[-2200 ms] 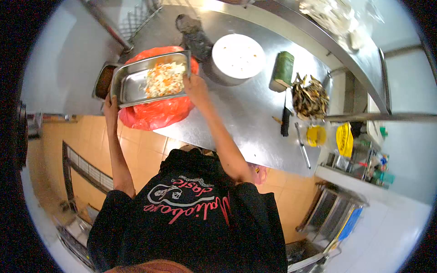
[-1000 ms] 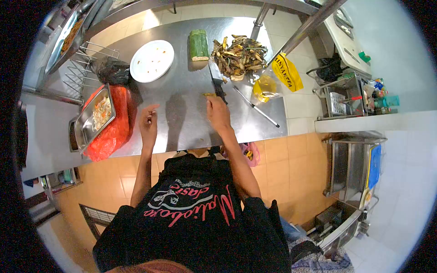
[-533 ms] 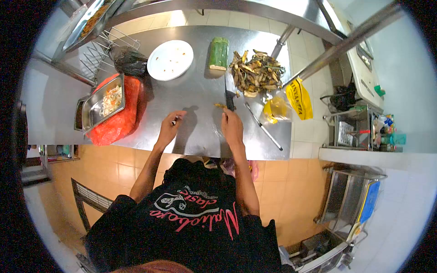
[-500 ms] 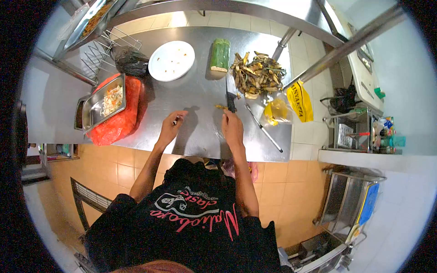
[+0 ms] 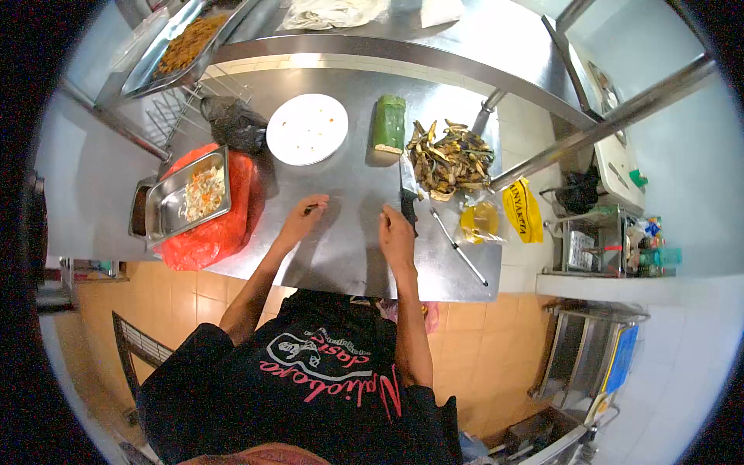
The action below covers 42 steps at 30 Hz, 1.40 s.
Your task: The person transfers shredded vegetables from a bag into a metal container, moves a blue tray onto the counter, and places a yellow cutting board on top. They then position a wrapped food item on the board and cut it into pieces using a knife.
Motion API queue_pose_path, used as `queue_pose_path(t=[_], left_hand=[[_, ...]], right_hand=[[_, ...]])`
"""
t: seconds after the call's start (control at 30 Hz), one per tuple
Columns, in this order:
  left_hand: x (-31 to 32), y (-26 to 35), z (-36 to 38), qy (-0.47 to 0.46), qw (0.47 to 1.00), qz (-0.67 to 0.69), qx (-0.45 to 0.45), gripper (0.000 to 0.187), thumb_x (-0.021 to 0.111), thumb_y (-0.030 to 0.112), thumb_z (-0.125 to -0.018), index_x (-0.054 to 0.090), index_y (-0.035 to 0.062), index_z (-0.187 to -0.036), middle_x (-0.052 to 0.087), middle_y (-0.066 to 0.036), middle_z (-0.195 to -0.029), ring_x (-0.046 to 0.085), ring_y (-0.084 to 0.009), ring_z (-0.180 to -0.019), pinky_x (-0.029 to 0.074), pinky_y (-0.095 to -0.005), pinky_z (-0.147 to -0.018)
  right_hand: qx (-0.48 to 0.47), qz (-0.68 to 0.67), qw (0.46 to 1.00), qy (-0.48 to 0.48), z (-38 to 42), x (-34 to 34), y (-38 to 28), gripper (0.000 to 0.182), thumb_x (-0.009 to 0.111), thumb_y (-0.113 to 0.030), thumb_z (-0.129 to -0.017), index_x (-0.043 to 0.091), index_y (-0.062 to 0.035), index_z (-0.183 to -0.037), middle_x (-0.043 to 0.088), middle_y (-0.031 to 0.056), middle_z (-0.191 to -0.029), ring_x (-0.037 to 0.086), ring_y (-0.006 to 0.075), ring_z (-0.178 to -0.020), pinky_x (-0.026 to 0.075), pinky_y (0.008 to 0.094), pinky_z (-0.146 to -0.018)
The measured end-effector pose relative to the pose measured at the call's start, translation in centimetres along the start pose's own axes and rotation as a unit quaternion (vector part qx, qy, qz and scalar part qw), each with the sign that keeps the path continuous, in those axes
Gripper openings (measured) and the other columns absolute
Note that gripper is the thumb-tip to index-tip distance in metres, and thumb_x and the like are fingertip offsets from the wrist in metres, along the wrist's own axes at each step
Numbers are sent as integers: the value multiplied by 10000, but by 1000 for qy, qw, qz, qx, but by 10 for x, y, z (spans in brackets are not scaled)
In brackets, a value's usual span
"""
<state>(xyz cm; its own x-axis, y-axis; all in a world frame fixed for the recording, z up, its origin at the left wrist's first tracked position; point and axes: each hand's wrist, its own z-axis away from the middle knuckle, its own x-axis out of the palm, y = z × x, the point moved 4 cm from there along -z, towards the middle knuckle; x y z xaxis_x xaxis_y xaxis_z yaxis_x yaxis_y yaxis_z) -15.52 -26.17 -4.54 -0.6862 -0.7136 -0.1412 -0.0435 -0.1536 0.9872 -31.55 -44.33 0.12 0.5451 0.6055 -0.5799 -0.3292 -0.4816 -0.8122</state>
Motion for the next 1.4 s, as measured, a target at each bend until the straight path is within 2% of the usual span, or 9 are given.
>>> queue_pose_path(t=[0.23, 0.4, 0.5, 0.57, 0.7, 0.73, 0.87, 0.97, 1.4], left_hand=[[0, -7, -9, -69, 986, 111, -104, 280, 538, 176, -943, 574, 88, -1206, 598, 15, -999, 493, -59, -780, 408, -196, -677], [5, -1, -15, -83, 984, 88, -127, 276, 530, 189, -945, 574, 83, -1195, 589, 20, -988, 496, -58, -779, 420, -203, -679], [1, 1, -21, -87, 984, 102, -120, 274, 532, 185, -940, 575, 71, -1186, 588, 15, -985, 502, -60, -777, 430, -205, -676], [0, 1, -25, -91, 984, 102, -115, 275, 533, 185, -940, 575, 71, -1187, 586, 16, -987, 505, -63, -778, 436, -211, -679], [0, -8, -25, -93, 979, 124, -134, 269, 516, 179, -951, 569, 74, -1192, 581, 12, -1018, 522, -69, -796, 453, -223, -708], [2, -11, -23, -103, 978, 118, -140, 262, 502, 174, -961, 563, 82, -1198, 578, 10, -1047, 523, -68, -805, 454, -225, -719], [6, -6, -15, -97, 979, 98, -148, 262, 501, 173, -960, 562, 76, -1196, 576, 3, -1050, 528, -71, -810, 459, -225, -725], [3, -4, -10, -87, 982, 91, -144, 268, 501, 174, -960, 560, 79, -1204, 572, 5, -1045, 524, -73, -814, 460, -229, -728], [-27, -16, -18, -6, 968, 180, -172, 303, 518, 148, -946, 538, 92, -1244, 582, -13, -1049, 546, -78, -841, 478, -245, -764]], right_hand=[[0, 16, 999, 30, 4, 9, -4, 255, 551, -143, -898, 611, 23, -1082, 629, 215, -944, 603, 376, -867, 476, 415, -776], [-29, 7, 997, 70, 4, 6, -7, 242, 547, -137, -901, 607, 29, -1066, 613, 203, -863, 591, 367, -813, 473, 423, -758], [32, 17, 998, 60, 8, -3, 3, 226, 550, -120, -890, 615, 23, -1053, 602, 202, -901, 575, 359, -864, 464, 421, -791], [-16, 143, 982, 125, 12, -12, 13, 231, 558, -99, -870, 614, 12, -1065, 582, 192, -934, 544, 356, -930, 444, 416, -841], [-5, 196, 965, 174, 12, -17, 42, 301, 598, -122, -840, 575, -21, -1123, 538, 181, -1021, 508, 379, -975, 424, 459, -875], [2, 213, 964, 158, 11, -13, 49, 393, 623, -144, -821, 530, -35, -1187, 518, 191, -1064, 502, 390, -992, 426, 479, -871], [74, 208, 970, 104, 8, -2, 63, 532, 624, -163, -794, 442, -46, -1280, 512, 216, -1052, 505, 401, -997, 429, 487, -874], [103, 187, 972, 101, 11, 0, 67, 531, 606, -163, -779, 449, -44, -1272, 510, 225, -1048, 508, 414, -989, 427, 489, -878], [94, 96, 980, 149, 19, -14, 66, 447, 568, -153, -777, 508, -42, -1206, 479, 225, -1029, 537, 414, -912, 460, 465, -822]])
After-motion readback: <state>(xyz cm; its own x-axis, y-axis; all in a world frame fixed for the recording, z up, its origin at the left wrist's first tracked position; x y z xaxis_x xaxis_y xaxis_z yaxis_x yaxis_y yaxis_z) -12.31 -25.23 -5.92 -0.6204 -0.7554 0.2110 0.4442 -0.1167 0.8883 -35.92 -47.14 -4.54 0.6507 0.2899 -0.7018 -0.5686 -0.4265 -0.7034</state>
